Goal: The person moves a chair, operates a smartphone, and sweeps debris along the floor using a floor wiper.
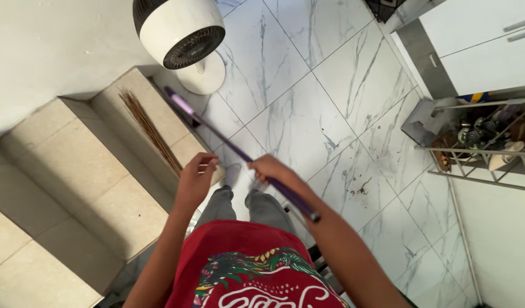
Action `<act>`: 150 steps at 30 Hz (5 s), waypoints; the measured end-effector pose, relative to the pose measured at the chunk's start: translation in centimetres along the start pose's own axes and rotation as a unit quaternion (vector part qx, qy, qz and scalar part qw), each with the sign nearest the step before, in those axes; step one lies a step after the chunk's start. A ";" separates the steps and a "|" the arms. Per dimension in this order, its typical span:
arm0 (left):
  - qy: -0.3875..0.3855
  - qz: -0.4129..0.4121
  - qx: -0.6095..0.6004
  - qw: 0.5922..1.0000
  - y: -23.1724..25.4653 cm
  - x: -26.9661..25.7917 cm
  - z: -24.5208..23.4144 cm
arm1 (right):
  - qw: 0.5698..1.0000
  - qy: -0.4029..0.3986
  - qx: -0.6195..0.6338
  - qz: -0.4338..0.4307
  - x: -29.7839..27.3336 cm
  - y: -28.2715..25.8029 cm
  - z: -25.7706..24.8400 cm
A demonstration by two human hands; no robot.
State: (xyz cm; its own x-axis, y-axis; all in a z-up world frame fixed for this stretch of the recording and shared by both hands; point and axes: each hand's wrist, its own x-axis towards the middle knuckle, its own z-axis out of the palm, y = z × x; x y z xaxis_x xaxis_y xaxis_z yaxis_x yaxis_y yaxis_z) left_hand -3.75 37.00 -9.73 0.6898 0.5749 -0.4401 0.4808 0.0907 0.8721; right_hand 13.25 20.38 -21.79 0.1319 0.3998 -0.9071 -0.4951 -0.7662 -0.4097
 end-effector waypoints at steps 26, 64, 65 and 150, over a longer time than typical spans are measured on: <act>-0.156 0.022 0.002 0.987 -0.2 4.4 5.3 | 0.940 0.223 -0.259 -0.013 -15.6 10.2 -1.0; -0.430 0.005 0.126 0.894 11.0 -10.0 37.9 | 0.502 0.375 0.772 -0.106 -17.5 46.8 -19.8; -0.427 0.001 0.133 0.895 11.1 -10.0 37.8 | 0.541 0.450 0.710 -0.033 -17.5 47.8 -21.1; -0.694 0.006 0.309 0.650 17.1 -13.3 93.6 | 0.531 0.422 0.727 -0.111 -48.7 45.0 -40.0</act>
State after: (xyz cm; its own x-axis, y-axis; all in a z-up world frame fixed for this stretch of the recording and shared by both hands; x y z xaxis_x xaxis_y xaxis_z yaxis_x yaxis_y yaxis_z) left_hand 45.95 -45.16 -8.96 0.3130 -0.7544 -0.5770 0.2998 -0.4980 0.8137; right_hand 18.93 -53.73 0.11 0.3596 -0.4382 -0.8238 -0.4452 0.6953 -0.5642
